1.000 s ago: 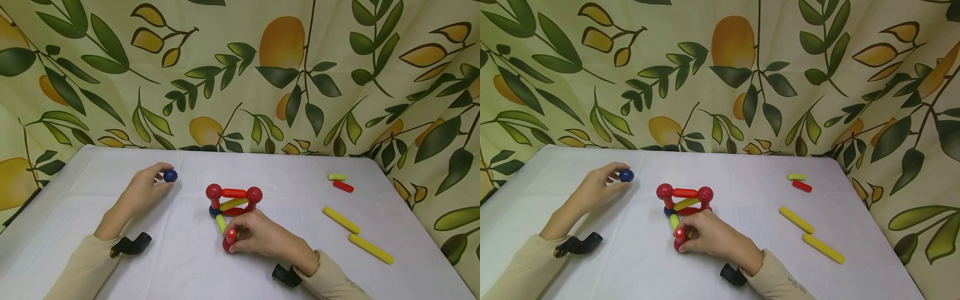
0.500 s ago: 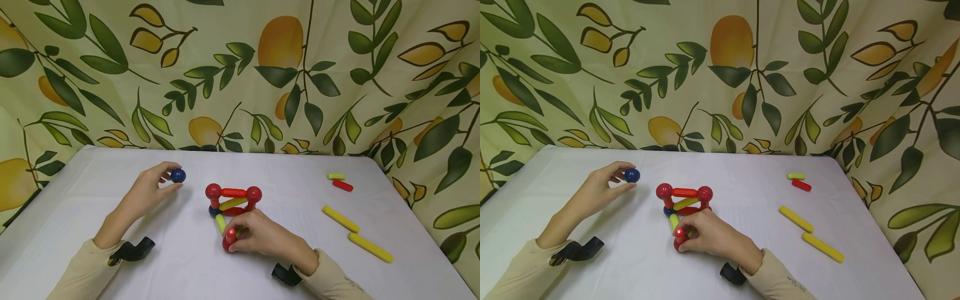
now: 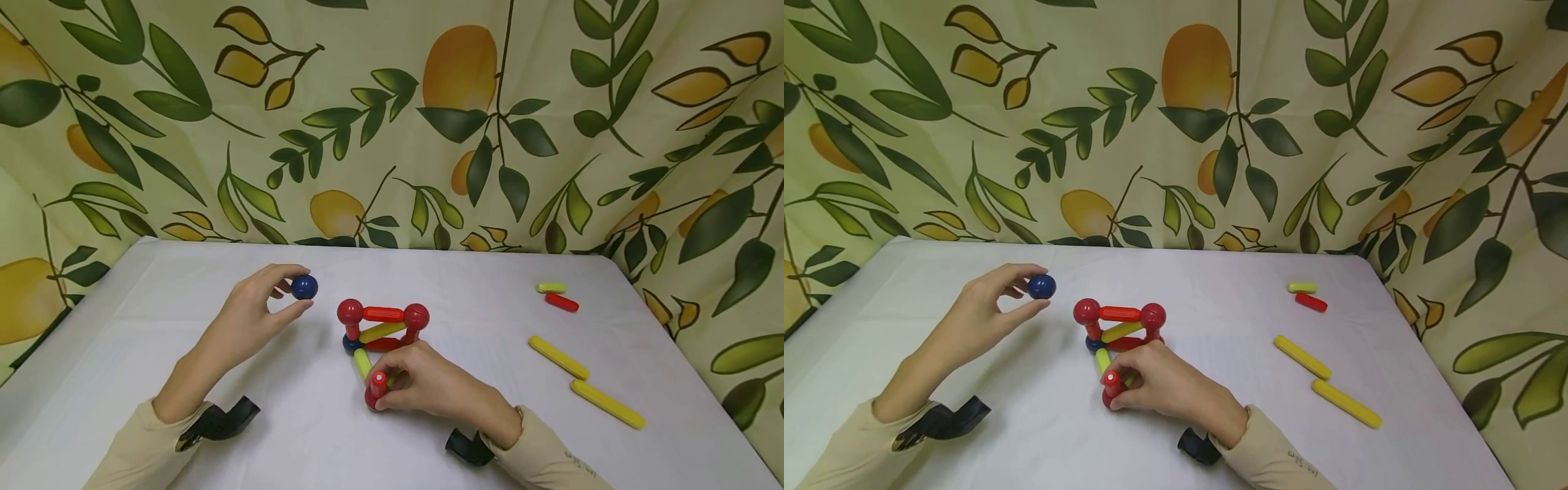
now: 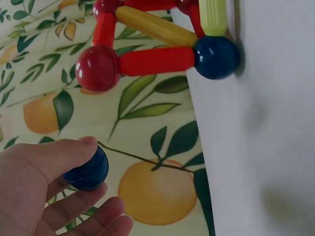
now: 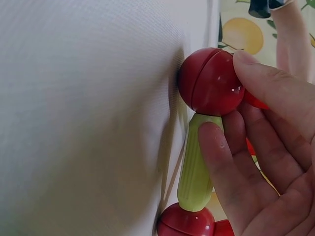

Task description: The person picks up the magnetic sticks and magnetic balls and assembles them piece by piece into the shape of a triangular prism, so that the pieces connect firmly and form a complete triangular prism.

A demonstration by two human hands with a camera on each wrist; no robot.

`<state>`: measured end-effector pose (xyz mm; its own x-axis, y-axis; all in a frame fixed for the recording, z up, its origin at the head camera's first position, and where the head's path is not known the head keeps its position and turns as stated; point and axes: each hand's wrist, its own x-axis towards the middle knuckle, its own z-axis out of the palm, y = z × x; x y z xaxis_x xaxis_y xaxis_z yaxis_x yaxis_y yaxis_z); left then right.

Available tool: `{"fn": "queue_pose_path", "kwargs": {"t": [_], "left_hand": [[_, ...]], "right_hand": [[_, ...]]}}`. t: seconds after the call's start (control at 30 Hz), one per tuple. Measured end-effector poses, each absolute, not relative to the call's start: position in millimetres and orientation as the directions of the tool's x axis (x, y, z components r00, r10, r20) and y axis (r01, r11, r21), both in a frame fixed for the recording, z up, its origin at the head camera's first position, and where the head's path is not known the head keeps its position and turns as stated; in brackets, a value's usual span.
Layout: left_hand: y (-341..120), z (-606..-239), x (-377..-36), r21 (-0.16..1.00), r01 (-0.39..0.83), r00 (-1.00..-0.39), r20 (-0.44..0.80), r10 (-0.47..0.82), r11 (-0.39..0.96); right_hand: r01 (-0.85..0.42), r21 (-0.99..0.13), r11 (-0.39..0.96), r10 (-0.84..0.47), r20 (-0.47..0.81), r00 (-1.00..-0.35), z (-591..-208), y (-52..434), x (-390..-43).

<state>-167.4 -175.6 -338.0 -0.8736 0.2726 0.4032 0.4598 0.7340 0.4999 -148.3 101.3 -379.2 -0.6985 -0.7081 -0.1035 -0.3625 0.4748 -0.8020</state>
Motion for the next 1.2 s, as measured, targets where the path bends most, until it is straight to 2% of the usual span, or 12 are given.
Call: {"fn": "queue_pose_path", "kwargs": {"t": [0.27, 0.7, 1.2], "left_hand": [[-165.3, -327.5, -154.3, 0.466, 0.507, -0.841, 0.452, 0.297, 0.725], [-141.3, -320.0, -129.1, 0.510, 0.626, -0.780, 0.418, 0.465, 0.590], [-118.2, -336.9, -121.1, 0.559, 0.668, -0.705, 0.265, 0.658, 0.490]], "right_hand": [[-0.372, -0.800, 0.472, -0.708, -0.093, -0.700, -380.5, 101.7, -149.5], [-0.405, -0.797, 0.448, -0.724, -0.058, -0.687, -381.4, 101.4, -149.3], [-0.432, -0.819, 0.377, -0.749, 0.005, -0.663, -385.2, 102.7, -150.8]]}}
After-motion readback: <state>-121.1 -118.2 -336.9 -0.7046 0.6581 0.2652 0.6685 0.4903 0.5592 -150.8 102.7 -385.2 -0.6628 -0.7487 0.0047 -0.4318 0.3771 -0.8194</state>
